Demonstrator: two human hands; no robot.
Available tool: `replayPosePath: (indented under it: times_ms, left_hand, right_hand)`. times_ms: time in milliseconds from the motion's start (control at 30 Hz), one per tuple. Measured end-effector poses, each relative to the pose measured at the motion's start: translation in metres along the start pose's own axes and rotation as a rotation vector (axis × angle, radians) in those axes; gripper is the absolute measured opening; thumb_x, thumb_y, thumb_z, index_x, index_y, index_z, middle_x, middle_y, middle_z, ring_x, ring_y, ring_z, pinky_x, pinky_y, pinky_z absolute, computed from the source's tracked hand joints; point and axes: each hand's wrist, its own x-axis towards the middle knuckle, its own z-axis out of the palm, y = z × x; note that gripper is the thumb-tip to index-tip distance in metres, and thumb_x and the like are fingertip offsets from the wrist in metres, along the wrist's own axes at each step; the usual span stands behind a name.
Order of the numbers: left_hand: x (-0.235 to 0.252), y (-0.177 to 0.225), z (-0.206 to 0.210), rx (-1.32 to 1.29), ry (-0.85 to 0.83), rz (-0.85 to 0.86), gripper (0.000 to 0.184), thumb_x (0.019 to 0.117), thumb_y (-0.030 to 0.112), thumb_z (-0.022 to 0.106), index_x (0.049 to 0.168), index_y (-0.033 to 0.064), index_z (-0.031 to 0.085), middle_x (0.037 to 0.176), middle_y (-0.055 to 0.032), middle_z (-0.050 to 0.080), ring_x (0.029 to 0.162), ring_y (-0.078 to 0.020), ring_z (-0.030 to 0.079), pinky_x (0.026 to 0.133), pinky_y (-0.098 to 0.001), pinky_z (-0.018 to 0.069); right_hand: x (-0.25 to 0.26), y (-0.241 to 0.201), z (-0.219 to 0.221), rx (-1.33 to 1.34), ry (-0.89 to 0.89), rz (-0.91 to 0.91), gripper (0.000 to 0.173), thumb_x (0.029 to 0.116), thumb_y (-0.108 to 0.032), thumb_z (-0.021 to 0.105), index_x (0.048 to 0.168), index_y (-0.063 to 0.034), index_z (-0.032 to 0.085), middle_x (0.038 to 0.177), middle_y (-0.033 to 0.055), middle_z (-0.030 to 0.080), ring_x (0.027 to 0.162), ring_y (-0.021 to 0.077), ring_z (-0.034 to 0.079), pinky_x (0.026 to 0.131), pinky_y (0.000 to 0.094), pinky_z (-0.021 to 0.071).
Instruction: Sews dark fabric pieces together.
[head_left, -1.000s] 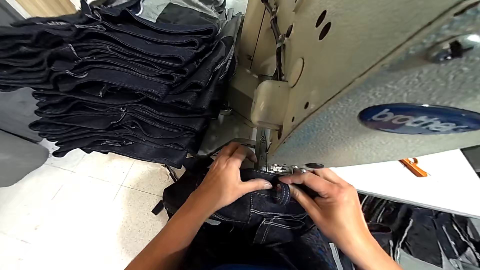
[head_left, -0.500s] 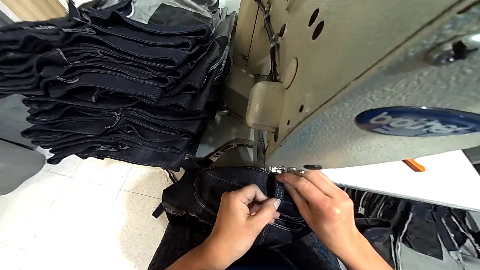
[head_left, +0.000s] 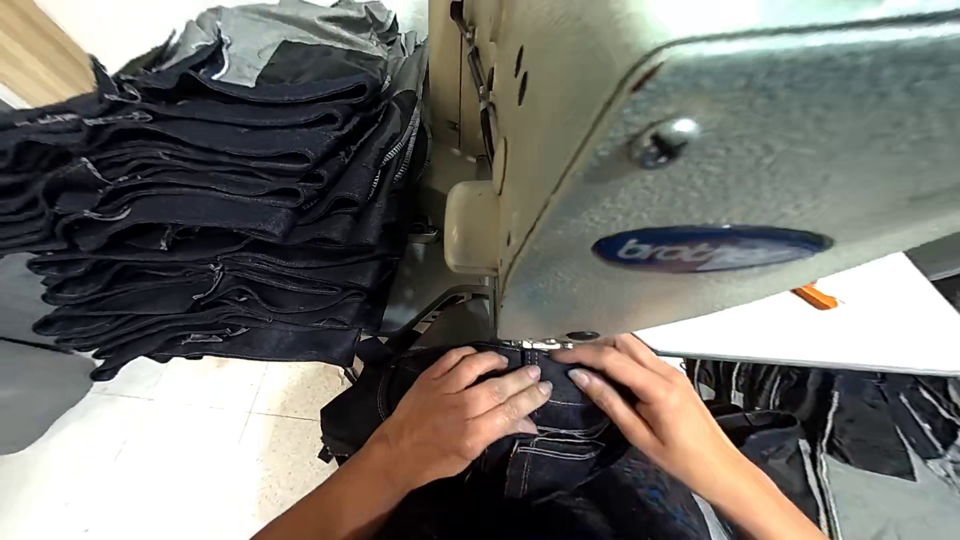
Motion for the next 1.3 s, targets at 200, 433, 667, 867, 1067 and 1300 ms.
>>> replayPosePath:
  times_ms: [200, 433, 667, 867, 1067, 1300]
  left_hand:
    - [0.016, 0.017, 0.000, 0.113, -0.004, -0.103, 0.031, 0.1053, 0.036, 0.055, 0.125, 0.0200, 0.072, 0.125, 0.0042, 0.073, 0.114, -0.0160, 0.065, 0.097, -0.0282, 0.0487]
    - [0.017, 0.017, -0.005, 0.130, -0.041, -0.126, 0.032, 0.1064, 0.036, 0.053, 0.127, 0.0197, 0.071, 0.127, 0.0036, 0.072, 0.116, -0.0155, 0.066, 0.097, -0.0262, 0.0502]
    - [0.017, 0.018, -0.004, 0.118, -0.029, -0.132, 0.031, 0.1057, 0.037, 0.055, 0.125, 0.0220, 0.072, 0.126, 0.0057, 0.073, 0.116, -0.0138, 0.065, 0.098, -0.0263, 0.0491]
    - [0.013, 0.016, -0.005, 0.067, 0.009, -0.161, 0.028, 0.1045, 0.037, 0.057, 0.122, 0.0219, 0.074, 0.124, 0.0055, 0.074, 0.115, -0.0134, 0.065, 0.097, -0.0256, 0.0492]
    - [0.001, -0.001, -0.019, -0.440, 0.088, -0.259, 0.023, 0.1026, 0.029, 0.063, 0.102, 0.0117, 0.078, 0.107, -0.0014, 0.078, 0.119, -0.0151, 0.067, 0.106, -0.0301, 0.0519]
    - [-0.029, -0.035, -0.047, -0.597, 0.098, -0.366, 0.025, 0.1015, 0.028, 0.065, 0.090, 0.0097, 0.076, 0.094, 0.0001, 0.078, 0.100, -0.0098, 0.073, 0.093, -0.0276, 0.0597]
  right_hand:
    - [0.004, 0.018, 0.002, 0.003, 0.147, 0.119, 0.039, 0.1017, -0.046, 0.052, 0.087, -0.0148, 0.070, 0.077, -0.0082, 0.065, 0.076, -0.0038, 0.061, 0.070, 0.0165, 0.0497]
    - [0.015, 0.023, -0.001, 0.016, 0.111, 0.007, 0.040, 0.1040, -0.044, 0.051, 0.086, -0.0133, 0.070, 0.078, -0.0057, 0.066, 0.079, -0.0037, 0.061, 0.072, 0.0135, 0.0488]
    - [0.012, 0.024, -0.003, 0.006, 0.118, -0.004, 0.041, 0.1038, -0.044, 0.052, 0.084, -0.0132, 0.069, 0.074, -0.0054, 0.065, 0.074, -0.0038, 0.059, 0.068, 0.0130, 0.0459]
    - [0.017, 0.023, 0.000, 0.004, 0.115, -0.027, 0.041, 0.1036, -0.046, 0.052, 0.084, -0.0136, 0.069, 0.075, -0.0058, 0.065, 0.076, -0.0028, 0.060, 0.069, 0.0145, 0.0467]
    - [0.016, 0.026, -0.005, 0.029, 0.071, -0.042, 0.039, 0.1034, -0.046, 0.053, 0.088, -0.0148, 0.071, 0.079, -0.0070, 0.068, 0.076, -0.0039, 0.061, 0.070, 0.0140, 0.0477]
    - [0.016, 0.028, -0.007, 0.009, 0.068, -0.058, 0.037, 0.1029, -0.045, 0.054, 0.088, -0.0158, 0.071, 0.078, -0.0086, 0.066, 0.078, -0.0059, 0.061, 0.072, 0.0126, 0.0495]
